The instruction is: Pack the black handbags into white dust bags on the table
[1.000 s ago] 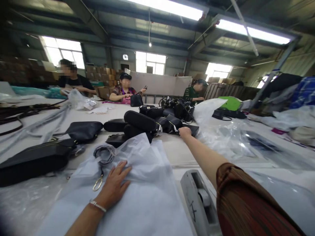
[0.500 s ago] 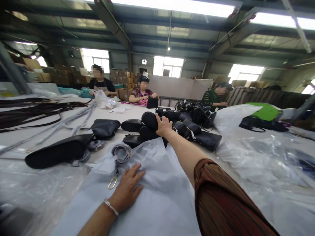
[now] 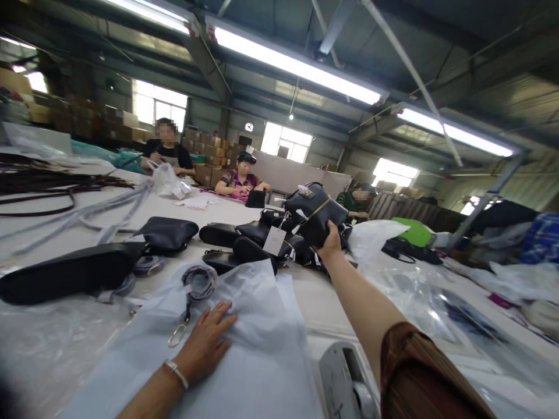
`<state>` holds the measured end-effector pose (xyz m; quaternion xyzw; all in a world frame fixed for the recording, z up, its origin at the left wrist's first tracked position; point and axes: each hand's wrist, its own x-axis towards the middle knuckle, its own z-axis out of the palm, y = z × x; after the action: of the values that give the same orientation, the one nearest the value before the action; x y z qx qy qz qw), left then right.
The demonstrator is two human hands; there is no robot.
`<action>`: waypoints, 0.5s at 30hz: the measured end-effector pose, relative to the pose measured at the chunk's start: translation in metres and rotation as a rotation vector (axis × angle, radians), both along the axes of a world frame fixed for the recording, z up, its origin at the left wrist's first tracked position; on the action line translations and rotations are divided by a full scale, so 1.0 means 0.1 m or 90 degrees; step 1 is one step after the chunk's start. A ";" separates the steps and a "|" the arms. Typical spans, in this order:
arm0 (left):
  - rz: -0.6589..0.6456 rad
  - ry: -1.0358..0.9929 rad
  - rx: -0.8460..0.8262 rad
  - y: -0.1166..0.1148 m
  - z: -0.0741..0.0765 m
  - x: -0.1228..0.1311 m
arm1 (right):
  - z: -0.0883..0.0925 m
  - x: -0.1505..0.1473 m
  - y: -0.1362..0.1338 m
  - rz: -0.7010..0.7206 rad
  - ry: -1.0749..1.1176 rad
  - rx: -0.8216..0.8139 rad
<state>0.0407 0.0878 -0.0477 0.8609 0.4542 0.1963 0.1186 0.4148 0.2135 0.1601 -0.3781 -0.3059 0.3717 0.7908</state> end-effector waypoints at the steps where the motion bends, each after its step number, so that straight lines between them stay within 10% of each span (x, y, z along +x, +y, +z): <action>1: -0.001 0.002 0.005 0.00 -0.01 0.00 | 0.00 0.01 -0.10 0.015 0.021 -0.012; 15: 0.006 -0.249 0.074 0.11 0.09 0.03 | -0.29 -0.71 -1.02 0.088 0.031 -0.038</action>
<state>0.0442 0.0984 -0.0386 0.8096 0.4147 0.3860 0.1534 0.3442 0.1116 0.1308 -0.3703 -0.3009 0.4432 0.7589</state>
